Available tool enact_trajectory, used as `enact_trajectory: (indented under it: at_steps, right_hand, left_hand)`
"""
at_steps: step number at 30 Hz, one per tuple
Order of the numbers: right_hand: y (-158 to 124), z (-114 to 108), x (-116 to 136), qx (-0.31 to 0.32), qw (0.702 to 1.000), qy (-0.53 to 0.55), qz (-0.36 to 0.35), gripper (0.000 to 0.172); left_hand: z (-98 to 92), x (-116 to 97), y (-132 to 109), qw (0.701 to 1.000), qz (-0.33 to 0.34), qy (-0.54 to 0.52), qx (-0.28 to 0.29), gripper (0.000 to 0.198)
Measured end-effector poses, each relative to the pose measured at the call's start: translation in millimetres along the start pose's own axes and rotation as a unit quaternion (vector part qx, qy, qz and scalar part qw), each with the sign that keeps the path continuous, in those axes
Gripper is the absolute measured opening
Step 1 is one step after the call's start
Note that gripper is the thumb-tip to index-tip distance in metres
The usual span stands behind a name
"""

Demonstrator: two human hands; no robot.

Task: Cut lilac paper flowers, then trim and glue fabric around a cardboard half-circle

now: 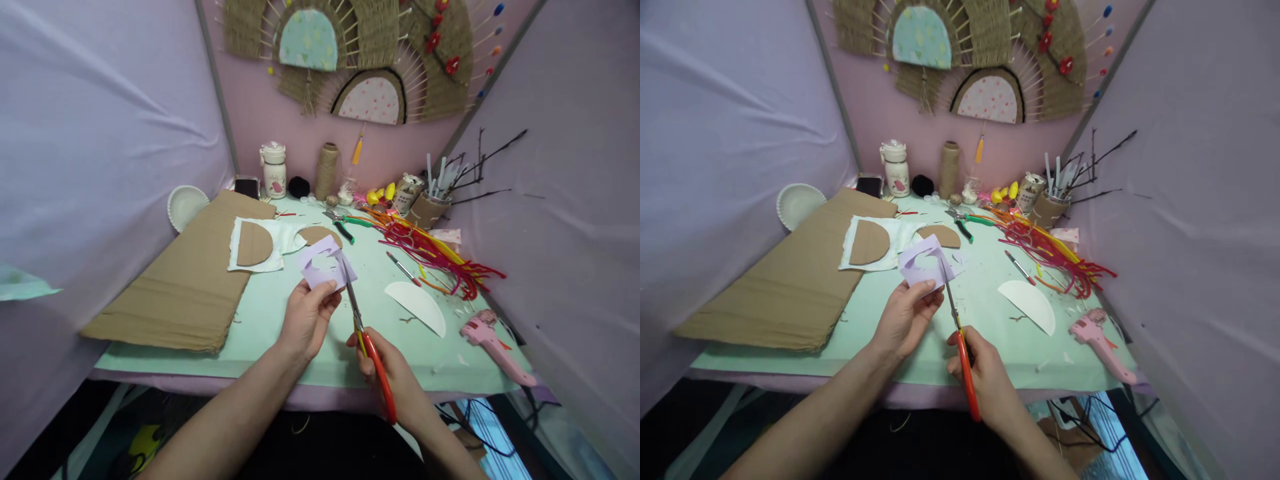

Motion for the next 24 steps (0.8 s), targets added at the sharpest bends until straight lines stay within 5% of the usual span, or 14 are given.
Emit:
enact_trajectory:
  at_steps: [7,24]
  right_hand:
    - [-9,-5,-8,0.017,0.999,-0.004,0.029,0.02]
    - [-31,-9,-1,0.075,0.995,-0.026,0.056,0.013]
  left_hand:
    - [-3.4,-4,1,0.997,-0.046,0.066,0.005,0.023]
    - [-2.7,-17,1,0.973,-0.122,0.191,0.049,0.017]
Point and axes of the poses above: each hand's wrist, its own y-axis towards the middle knuckle, its own z-axis out of the palm, x = y × z, the point moved 7 cm from there along y, towards the middle knuckle, and after that the axes turned 11 degrees about -y, right-handed, at the moved point
